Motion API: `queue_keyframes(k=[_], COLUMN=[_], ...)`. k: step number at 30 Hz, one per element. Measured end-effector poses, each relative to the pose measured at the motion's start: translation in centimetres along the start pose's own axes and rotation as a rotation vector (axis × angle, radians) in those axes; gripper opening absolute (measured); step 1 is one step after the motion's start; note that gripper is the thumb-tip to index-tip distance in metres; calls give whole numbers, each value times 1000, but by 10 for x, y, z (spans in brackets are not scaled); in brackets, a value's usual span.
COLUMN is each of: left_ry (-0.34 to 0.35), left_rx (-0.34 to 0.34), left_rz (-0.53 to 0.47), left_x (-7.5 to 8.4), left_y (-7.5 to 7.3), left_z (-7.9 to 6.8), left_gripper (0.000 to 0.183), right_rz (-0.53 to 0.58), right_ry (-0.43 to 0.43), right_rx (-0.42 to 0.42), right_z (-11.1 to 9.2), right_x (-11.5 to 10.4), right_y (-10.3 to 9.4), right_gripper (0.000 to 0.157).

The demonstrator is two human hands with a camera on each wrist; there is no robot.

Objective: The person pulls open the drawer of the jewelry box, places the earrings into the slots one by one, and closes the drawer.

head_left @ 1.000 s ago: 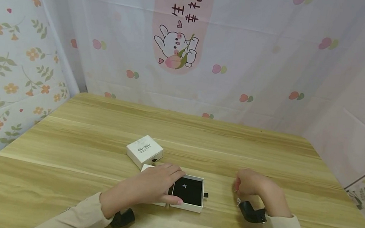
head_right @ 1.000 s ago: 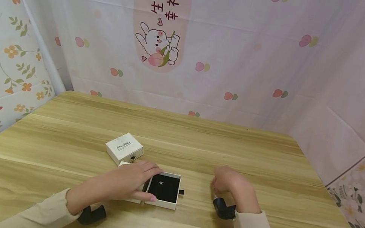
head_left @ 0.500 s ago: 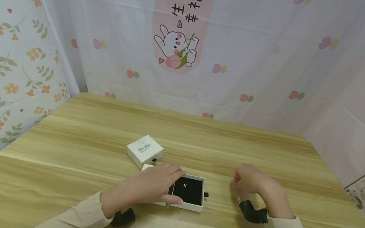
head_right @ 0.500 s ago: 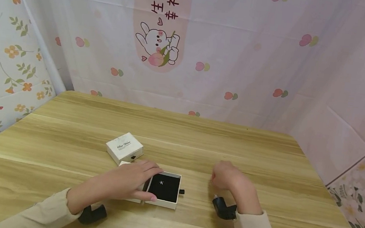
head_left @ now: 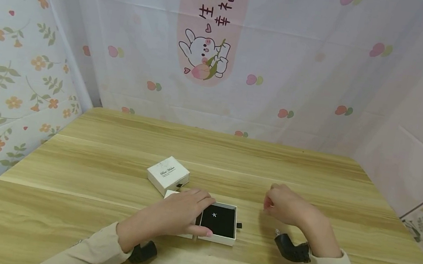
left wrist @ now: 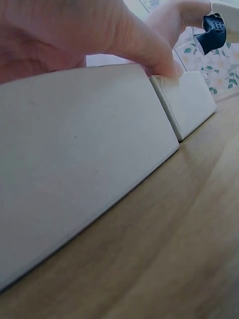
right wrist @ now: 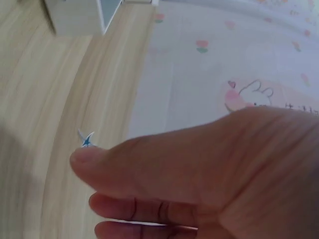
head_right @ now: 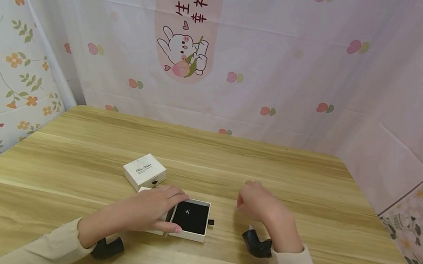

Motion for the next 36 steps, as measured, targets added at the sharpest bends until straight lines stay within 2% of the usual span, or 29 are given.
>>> queue_keyframes(k=[16,24,30,36], left_ry=[9,17,15,21], left_rx=[1,19,19,22], left_rz=[9,17,15,23], left_x=[1,1,0,0], left_y=[-1,-1,0,0], left_z=[2,2,1,2], left_gripper=[70,69,69,68], right_rz=[-16,-12,3,-8], right_ry=[-215,-270,-253,-298], right_rx=[171,204,209,244], right_z=[-11,-8,-4,-1], right_x=[-42,-56,-57,-58], right_y=[0,10,19,23], right_gripper=[9,10,10,16])
Point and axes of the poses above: each hand's wrist, its own z-axis towards the middle knuckle, its own y-axis out of the palm, x = y × z, the point moved 4 cm from there along z, towards the middle knuckle, and after that the axes turned 15 degrees about y, right-handed, at the moved point
